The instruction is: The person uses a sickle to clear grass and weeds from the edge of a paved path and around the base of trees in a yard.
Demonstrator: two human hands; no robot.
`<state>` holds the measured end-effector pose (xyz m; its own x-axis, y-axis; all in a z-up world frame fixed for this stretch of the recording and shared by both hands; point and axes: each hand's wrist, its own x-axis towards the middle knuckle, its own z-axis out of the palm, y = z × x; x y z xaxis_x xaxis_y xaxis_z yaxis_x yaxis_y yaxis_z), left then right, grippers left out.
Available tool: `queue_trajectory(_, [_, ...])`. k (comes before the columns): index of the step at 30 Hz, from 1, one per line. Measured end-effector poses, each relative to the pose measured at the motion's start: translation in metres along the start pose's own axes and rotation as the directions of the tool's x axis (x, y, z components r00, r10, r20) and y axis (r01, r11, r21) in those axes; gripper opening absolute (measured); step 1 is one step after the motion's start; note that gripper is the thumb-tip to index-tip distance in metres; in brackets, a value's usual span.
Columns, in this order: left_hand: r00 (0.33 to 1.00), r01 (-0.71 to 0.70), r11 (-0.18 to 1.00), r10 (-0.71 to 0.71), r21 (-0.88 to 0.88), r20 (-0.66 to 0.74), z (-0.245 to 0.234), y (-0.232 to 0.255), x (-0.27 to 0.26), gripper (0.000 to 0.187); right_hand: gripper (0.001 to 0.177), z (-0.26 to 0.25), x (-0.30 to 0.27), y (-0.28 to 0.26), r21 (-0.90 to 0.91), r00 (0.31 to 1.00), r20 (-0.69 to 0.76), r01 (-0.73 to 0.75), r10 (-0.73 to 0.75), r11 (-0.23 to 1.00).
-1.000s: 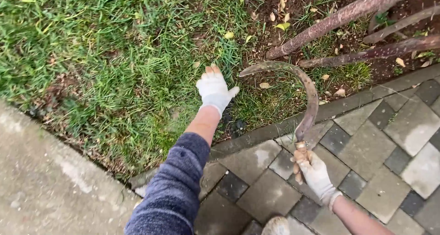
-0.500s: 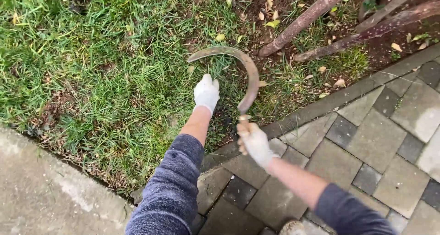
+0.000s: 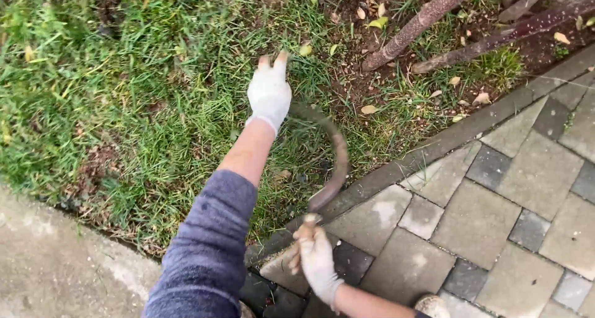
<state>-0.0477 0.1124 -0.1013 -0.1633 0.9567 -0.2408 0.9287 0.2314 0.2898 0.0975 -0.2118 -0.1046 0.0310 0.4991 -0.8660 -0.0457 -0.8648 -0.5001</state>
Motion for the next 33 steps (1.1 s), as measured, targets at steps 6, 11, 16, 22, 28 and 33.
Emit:
queue_trajectory(6, [0.949, -0.085, 0.983, 0.03, 0.163, 0.315, 0.007, 0.048, 0.041, 0.062, 0.035, -0.029, 0.035, -0.084, 0.193, 0.986, -0.139, 0.117, -0.091, 0.974])
queue_trajectory(11, [0.967, 0.028, 1.0, -0.026, -0.002, 0.255, 0.074, 0.027, 0.079, 0.03, 0.029, -0.01, 0.054, -0.144, -0.027, 0.989, -0.05, 0.135, -0.136, 0.99])
queue_trajectory(16, [0.96, 0.261, 0.918, -0.216, -0.299, 0.176, 0.1, 0.01, 0.095, 0.014, 0.031, 0.03, 0.08, -0.154, -0.16, 0.993, 0.011, 0.12, -0.12, 0.98])
queue_trajectory(22, [0.869, 0.477, 0.19, -0.245, -0.858, 0.429, 0.028, 0.018, 0.036, 0.021, 0.033, 0.039, 0.013, -0.032, -0.267, 0.988, 0.14, 0.106, -0.071, 0.958])
queue_trajectory(28, [0.973, 0.217, 0.968, -0.203, -0.126, 0.112, -0.048, -0.057, -0.003, 0.026, 0.039, 0.011, 0.001, -0.022, -0.023, 0.979, -0.135, -0.155, 0.15, 0.988])
queue_trajectory(33, [0.951, 0.24, 0.933, -0.282, 0.27, 0.13, 0.073, -0.183, 0.007, 0.052, 0.04, 0.034, 0.049, -0.099, -0.239, 0.971, 0.082, 0.24, -0.226, 0.941])
